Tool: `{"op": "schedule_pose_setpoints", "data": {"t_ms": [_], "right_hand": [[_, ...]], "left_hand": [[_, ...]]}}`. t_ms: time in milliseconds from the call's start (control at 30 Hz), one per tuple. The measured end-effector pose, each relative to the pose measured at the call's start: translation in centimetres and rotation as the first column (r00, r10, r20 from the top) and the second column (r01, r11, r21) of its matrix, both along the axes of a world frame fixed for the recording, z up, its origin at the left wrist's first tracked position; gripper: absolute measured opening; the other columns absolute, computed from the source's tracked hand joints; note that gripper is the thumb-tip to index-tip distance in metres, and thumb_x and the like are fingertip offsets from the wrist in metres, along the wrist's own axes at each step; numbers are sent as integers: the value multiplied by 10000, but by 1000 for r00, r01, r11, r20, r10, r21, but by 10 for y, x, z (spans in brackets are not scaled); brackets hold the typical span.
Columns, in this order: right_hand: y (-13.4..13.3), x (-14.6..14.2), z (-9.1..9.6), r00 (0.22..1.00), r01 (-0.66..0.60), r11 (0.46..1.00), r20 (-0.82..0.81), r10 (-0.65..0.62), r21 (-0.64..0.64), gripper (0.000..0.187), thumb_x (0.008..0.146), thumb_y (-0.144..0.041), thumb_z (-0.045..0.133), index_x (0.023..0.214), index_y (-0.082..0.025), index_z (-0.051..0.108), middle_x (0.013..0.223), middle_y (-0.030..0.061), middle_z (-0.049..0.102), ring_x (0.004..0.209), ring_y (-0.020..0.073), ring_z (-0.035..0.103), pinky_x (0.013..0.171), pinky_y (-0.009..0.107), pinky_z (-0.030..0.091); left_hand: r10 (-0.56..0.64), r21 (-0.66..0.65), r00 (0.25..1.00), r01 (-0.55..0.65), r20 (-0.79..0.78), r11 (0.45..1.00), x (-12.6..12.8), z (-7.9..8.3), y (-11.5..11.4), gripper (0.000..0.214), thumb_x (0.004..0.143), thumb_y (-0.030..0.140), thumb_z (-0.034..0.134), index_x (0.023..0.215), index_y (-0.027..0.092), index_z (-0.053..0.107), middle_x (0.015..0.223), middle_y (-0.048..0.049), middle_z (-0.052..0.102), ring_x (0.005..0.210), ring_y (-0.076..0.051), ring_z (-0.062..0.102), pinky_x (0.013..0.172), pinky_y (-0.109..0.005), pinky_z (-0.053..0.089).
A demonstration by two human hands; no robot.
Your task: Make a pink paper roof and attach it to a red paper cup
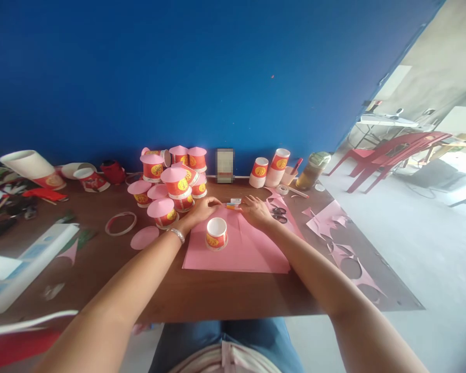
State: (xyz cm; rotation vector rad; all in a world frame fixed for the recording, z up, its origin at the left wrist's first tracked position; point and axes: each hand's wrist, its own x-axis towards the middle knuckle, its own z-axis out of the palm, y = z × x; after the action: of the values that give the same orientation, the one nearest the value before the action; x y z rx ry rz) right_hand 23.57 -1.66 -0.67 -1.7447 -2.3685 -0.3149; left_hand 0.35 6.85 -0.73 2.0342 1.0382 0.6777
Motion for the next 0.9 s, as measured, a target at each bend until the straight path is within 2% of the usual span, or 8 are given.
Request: {"op": "schedule_pose_setpoints", "data": {"t_ms": [200,300,400,500,600,767,833,900], "right_hand": [[3,0,16,998,54,998,-33,-54,17,236,1023,-263,545,1068,-207,770,1126,107,714,1052,239,633,858,323,499],[8,18,39,983,172,984,-74,-169,45,291,1025,-218,484,1150,-197,746,1168,125,698,1031,243,644,815,325,515],[15,41,63,954,284,956,-123,-275,67,298,1008,-250,510,1223,-205,712,1251,127,672,1054,255,648,771,319,517],[14,60,75,919,374,924,-164,-358,76,319,1018,-287,484,1255,-211,684,1276,111,664,1061,251,653,743,310,508],[4,77,72,880,455,889,-185,-438,57,324,1029,-281,439,1214,-220,698,1269,103,673,1058,243,660,748,306,498],[-14,104,52,806,568,822,-175,-565,-39,281,987,-237,497,1118,-212,744,1163,96,711,970,227,682,760,308,504],[-17,108,46,800,574,817,-170,-575,-62,280,973,-209,505,1099,-211,755,1169,98,714,954,220,686,762,305,508],[-19,103,42,821,540,838,-174,-544,-71,280,971,-210,514,1107,-212,759,1190,96,716,972,219,687,761,298,512]], "left_hand": [[7,-9,1000,-7,24,1000,-2,-9,2,343,807,499,673,916,185,753,975,-80,791,930,-248,729,861,-364,583],[3,-18,999,-3,38,1000,-3,-12,1,326,820,491,650,916,195,747,973,-58,791,936,-234,727,847,-342,581],[5,-10,999,-4,43,1000,-4,-8,-3,298,826,466,645,924,202,742,997,-48,790,960,-225,721,870,-330,571],[4,-5,999,-3,46,1000,-5,-3,-7,295,825,458,643,916,195,739,989,-58,788,949,-227,717,876,-338,570],[-6,-11,999,7,49,1000,-5,0,-8,315,820,482,652,908,194,743,975,-64,786,935,-233,717,861,-344,577],[-8,-9,999,9,53,1000,-5,0,-7,345,812,505,666,929,194,756,1008,-75,786,967,-247,719,892,-360,578],[-7,-5,999,7,51,1000,-5,-1,-6,341,810,499,668,928,192,756,1015,-82,787,969,-255,720,899,-375,575],[-11,-3,999,11,51,1000,-5,-1,-6,337,814,492,670,932,189,756,1021,-86,787,967,-255,720,903,-382,573]]}}
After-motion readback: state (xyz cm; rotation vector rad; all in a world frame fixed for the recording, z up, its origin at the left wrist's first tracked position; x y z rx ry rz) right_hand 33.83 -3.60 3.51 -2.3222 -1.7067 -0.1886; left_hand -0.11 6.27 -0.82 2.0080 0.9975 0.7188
